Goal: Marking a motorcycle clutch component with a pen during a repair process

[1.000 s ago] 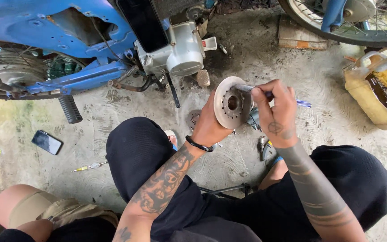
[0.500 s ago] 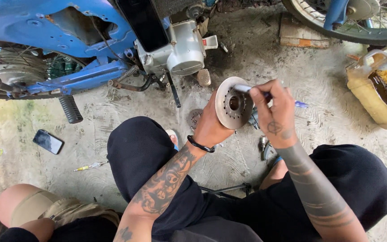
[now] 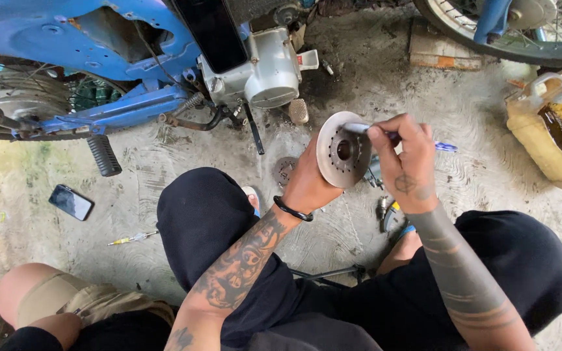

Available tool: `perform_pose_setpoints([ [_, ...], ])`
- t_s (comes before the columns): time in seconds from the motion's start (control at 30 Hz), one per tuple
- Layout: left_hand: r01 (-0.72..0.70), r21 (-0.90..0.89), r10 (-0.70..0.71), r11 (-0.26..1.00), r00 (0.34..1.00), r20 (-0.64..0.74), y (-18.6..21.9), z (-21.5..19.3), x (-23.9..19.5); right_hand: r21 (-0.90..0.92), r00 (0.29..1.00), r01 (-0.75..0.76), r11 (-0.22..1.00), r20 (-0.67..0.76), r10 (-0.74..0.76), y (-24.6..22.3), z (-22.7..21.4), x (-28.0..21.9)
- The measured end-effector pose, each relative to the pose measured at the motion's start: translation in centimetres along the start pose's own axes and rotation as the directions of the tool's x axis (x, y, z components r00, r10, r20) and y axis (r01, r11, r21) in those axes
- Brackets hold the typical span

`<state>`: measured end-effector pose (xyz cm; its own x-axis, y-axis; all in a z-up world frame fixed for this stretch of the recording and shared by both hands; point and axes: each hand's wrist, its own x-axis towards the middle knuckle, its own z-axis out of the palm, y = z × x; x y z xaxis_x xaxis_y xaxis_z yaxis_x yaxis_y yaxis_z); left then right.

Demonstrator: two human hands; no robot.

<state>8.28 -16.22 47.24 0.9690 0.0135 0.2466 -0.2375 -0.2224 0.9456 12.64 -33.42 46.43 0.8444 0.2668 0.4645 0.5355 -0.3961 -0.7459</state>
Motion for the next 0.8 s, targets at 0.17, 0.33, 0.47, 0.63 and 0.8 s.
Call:
perform_pose_setpoints([
  [0.17,0.038,0.051,-0.038,0.998,0.999,-0.019,-2.2,0.6,-0.5,-0.022,1.0,-0.014,1.0,-0.008,0.014,0.7,0.6,-0.6],
  [0.33,-0.005,-0.038,0.004,0.999,1.0,-0.025,0.9,0.7,0.2,-0.064,0.999,-0.03,0.998,-0.027,0.028,1.4,-0.2,-0.2],
  [0.47,0.023,-0.036,-0.025,0.999,0.999,-0.048,-2.2,1.6,0.4,-0.013,0.997,-0.039,0.999,0.061,0.039,1.4,0.4,-1.1],
  [0.63,-0.079,-0.117,0.084,0.99,0.995,0.044,-2.8,1.5,-0.3,-0.249,0.995,-0.048,0.967,0.073,0.068,2.4,-1.3,-1.2],
  [0.8,0.092,-0.018,-0.091,0.996,0.994,0.059,-2.7,1.4,-1.0,-0.134,0.973,-0.188,0.973,0.11,0.203,2.2,-1.1,-1.8],
])
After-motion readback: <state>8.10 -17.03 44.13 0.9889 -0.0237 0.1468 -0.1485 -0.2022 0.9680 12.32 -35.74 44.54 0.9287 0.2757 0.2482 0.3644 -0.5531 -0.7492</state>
